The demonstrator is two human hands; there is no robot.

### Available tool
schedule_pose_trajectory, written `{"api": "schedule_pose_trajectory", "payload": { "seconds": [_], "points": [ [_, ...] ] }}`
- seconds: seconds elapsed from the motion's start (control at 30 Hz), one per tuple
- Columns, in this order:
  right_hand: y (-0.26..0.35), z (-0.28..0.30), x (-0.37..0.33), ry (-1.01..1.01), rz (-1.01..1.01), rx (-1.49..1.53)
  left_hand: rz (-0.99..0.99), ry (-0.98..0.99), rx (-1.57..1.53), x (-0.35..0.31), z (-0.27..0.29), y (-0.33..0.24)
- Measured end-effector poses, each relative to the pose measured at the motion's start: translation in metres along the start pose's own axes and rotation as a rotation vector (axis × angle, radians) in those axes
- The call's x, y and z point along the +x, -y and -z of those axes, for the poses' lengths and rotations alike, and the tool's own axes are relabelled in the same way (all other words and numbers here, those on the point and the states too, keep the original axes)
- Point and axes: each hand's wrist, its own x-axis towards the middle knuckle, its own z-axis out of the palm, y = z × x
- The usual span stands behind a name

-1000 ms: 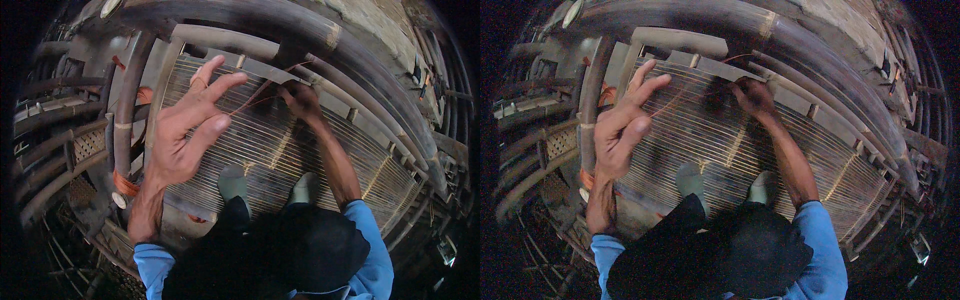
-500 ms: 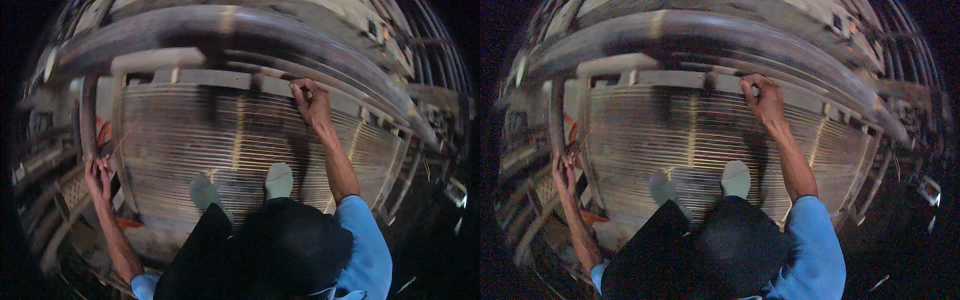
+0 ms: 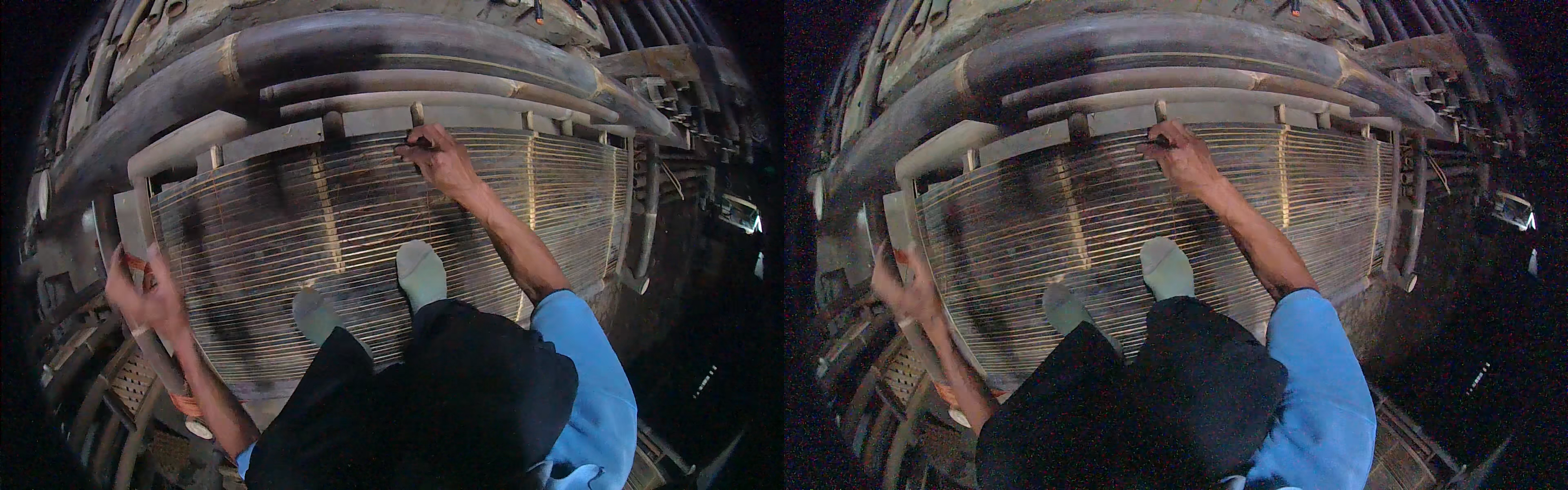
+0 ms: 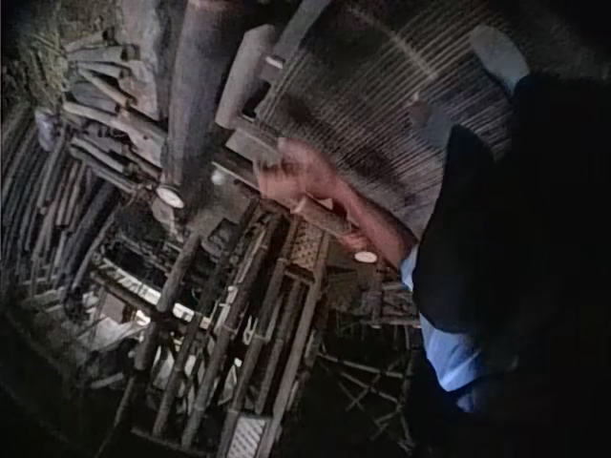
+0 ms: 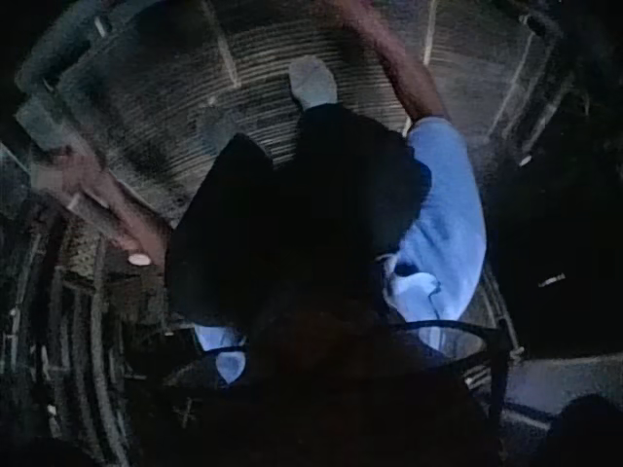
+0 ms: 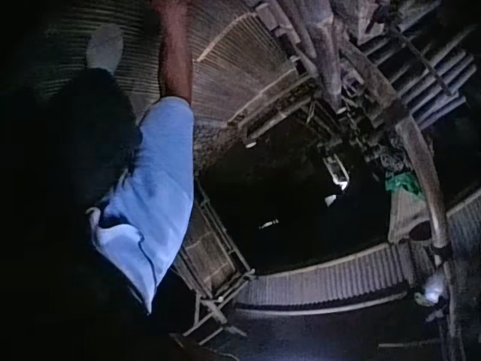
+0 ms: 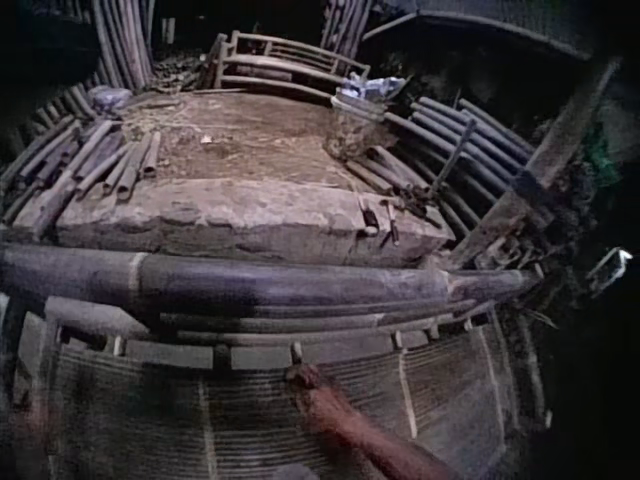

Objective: The person weaves a bamboo mat by threading long strips of bamboo through a frame of tied bamboo slats by hand.

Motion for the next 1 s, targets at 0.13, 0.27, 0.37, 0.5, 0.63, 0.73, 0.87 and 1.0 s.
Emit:
{"api": "schedule_pose_trajectory", "payload": {
  "seconds": [0.13, 0.27, 0.37, 0.5, 0.63, 0.73, 0.87, 1.0],
  "points": [
    [-0.023, 0.001, 0.001, 0.004, 0.118, -0.131, -0.348, 0.171, -0.186, -0.011, -0.078, -0.081],
    [-0.006, 0.003, 0.023, 0.118, 0.186, -0.278, -0.355, 0.441, -0.429, -0.039, -0.129, -0.129],
    [-0.005, 0.005, 0.027, 0.188, 0.136, -0.327, -0.373, 0.530, -0.469, -0.067, -0.169, -0.164],
    [-0.005, 0.008, 0.012, 0.088, -0.579, 0.377, -0.476, 0.540, -0.491, -0.086, -0.192, -0.202],
    [0.015, 0.052, 0.028, 0.432, -0.117, 0.058, -0.375, 0.823, -0.652, -0.086, -0.191, -0.219],
    [0.000, 0.063, 0.039, 0.442, -0.038, 0.338, -0.047, 1.051, -0.829, -0.068, -0.173, -0.211],
    [-0.064, 0.069, 0.034, 0.314, -0.221, 0.127, 0.026, 1.278, -0.567, -0.037, -0.140, -0.196],
    [-0.108, 0.070, 0.014, 0.510, -0.364, 0.140, -0.097, 1.320, -0.406, -0.037, -0.110, -0.227]
  ]
}}
